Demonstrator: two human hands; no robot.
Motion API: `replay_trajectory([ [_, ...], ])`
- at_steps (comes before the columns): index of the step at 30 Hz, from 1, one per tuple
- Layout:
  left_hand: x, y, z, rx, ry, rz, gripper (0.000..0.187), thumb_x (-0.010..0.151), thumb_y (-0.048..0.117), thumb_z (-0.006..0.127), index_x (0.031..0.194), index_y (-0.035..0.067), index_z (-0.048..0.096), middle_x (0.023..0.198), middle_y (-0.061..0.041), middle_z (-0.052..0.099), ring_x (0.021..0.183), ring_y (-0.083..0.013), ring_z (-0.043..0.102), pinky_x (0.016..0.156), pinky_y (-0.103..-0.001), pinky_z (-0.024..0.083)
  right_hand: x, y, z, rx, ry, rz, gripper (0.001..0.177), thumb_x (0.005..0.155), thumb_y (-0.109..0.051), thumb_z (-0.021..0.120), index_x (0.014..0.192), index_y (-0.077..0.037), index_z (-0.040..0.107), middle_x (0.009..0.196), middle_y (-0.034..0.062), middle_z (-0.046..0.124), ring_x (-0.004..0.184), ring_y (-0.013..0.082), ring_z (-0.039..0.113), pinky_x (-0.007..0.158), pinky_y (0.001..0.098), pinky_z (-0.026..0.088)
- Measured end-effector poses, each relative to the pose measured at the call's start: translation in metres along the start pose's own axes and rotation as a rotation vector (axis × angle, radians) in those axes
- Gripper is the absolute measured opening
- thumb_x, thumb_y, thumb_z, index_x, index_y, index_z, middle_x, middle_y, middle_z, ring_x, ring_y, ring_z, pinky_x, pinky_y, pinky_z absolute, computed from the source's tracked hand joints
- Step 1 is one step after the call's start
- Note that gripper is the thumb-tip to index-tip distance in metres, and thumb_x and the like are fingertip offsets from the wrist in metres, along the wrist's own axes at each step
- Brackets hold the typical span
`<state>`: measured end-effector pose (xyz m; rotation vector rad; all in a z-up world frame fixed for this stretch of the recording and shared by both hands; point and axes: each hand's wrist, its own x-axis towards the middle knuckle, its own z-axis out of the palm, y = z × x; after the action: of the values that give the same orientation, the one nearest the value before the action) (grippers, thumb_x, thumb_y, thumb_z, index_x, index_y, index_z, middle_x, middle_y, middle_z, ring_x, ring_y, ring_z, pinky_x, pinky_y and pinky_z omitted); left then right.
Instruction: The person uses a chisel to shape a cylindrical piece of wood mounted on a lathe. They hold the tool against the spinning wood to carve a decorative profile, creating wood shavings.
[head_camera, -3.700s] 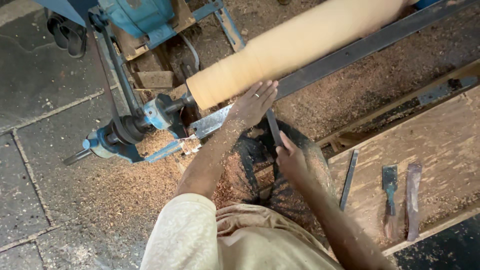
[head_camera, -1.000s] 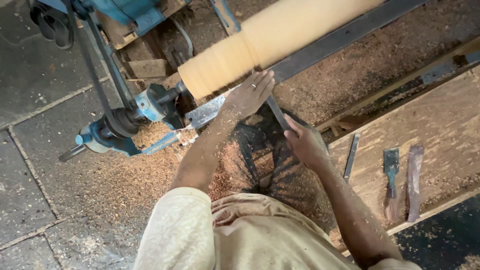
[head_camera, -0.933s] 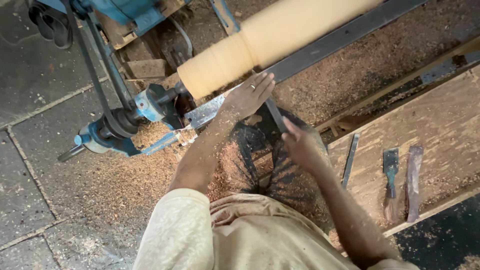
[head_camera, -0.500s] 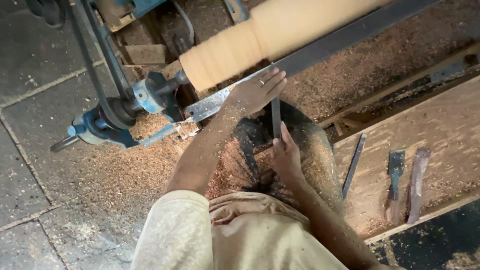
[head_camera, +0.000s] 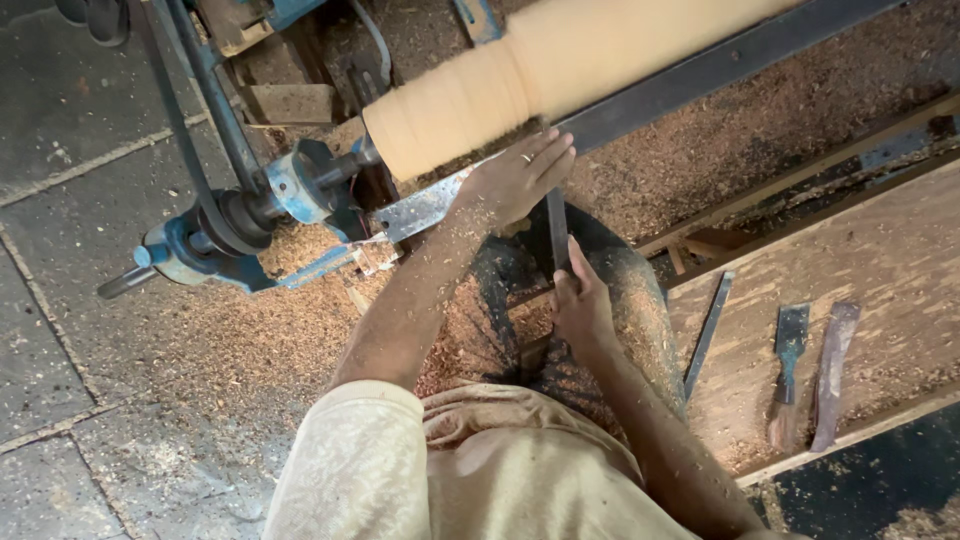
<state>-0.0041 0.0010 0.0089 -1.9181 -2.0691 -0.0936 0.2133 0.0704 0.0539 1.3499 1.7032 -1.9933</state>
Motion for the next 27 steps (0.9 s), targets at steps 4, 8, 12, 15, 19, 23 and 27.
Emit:
replay_trajectory([
  [4,0.007,-0.002,-0.014,-0.243,-0.496,-0.020,0.102,0.072,0.032,0.076,0.153,-0.006,0.028,0.162,-0.020,0.026,0.150,-0.0344,0.026,0.124,-0.040,0.028,0.001,0.000,-0.003,0.058,-0.030,-0.045,0.062,0.102,-0.012,0.050,0.161,-0.020,0.034,0.069,-0.0044,0.046,0.056,0.0057,0.044,0.047,0.0243,0.038],
  [8,0.004,0.000,-0.008,-0.177,-0.283,-0.025,0.079,0.089,0.025,0.063,0.155,-0.006,0.031,0.163,-0.019,0.029,0.152,-0.0350,0.030,0.127,-0.042,0.032,0.009,0.008,-0.007,0.073,-0.059,-0.094,0.060,0.103,-0.013,0.051,0.161,-0.019,0.037,0.064,-0.0050,0.043,0.054,0.0056,0.042,0.047,0.0240,0.037],
  [12,-0.005,0.004,0.014,-0.229,-0.143,-0.110,0.070,0.089,0.016,0.056,0.154,-0.002,0.038,0.163,-0.015,0.036,0.151,-0.0323,0.036,0.121,-0.037,0.039,0.017,0.011,-0.009,0.158,-0.069,-0.068,0.060,0.101,-0.013,0.053,0.160,-0.020,0.041,0.060,-0.0061,0.042,0.052,0.0057,0.040,0.046,0.0237,0.033],
  [15,-0.007,0.009,0.027,-0.139,-0.035,-0.128,0.057,0.099,0.018,0.054,0.152,-0.001,0.043,0.161,-0.014,0.040,0.148,-0.0323,0.039,0.122,-0.042,0.040,0.017,0.010,-0.011,0.104,-0.072,-0.105,0.060,0.101,-0.013,0.053,0.159,-0.021,0.043,0.061,-0.0054,0.043,0.051,0.0061,0.041,0.046,0.0238,0.036],
  [19,-0.010,0.009,0.029,-0.132,-0.024,-0.131,0.056,0.101,0.019,0.052,0.152,-0.002,0.045,0.162,-0.014,0.041,0.150,-0.0321,0.041,0.121,-0.041,0.041,0.019,0.008,-0.010,0.059,-0.040,0.002,0.059,0.100,-0.015,0.052,0.156,-0.026,0.042,0.058,-0.0037,0.045,0.047,0.0083,0.040,0.043,0.0259,0.034],
  [23,-0.009,0.010,0.030,-0.097,-0.040,-0.117,0.057,0.099,0.022,0.050,0.150,-0.002,0.045,0.160,-0.016,0.042,0.147,-0.0335,0.041,0.123,-0.043,0.039,0.022,0.009,-0.012,0.060,-0.066,-0.088,0.061,0.100,-0.015,0.054,0.159,-0.024,0.041,0.063,-0.0058,0.045,0.052,0.0066,0.040,0.046,0.0248,0.035],
  [27,-0.007,0.008,0.038,-0.080,-0.099,-0.099,0.055,0.101,0.021,0.049,0.151,-0.002,0.045,0.161,-0.017,0.041,0.148,-0.0330,0.042,0.124,-0.043,0.038,0.022,0.001,-0.022,-0.150,-0.034,-0.131,0.060,0.100,-0.016,0.057,0.159,-0.022,0.044,0.065,-0.0029,0.049,0.055,0.0068,0.043,0.050,0.0263,0.038],
])
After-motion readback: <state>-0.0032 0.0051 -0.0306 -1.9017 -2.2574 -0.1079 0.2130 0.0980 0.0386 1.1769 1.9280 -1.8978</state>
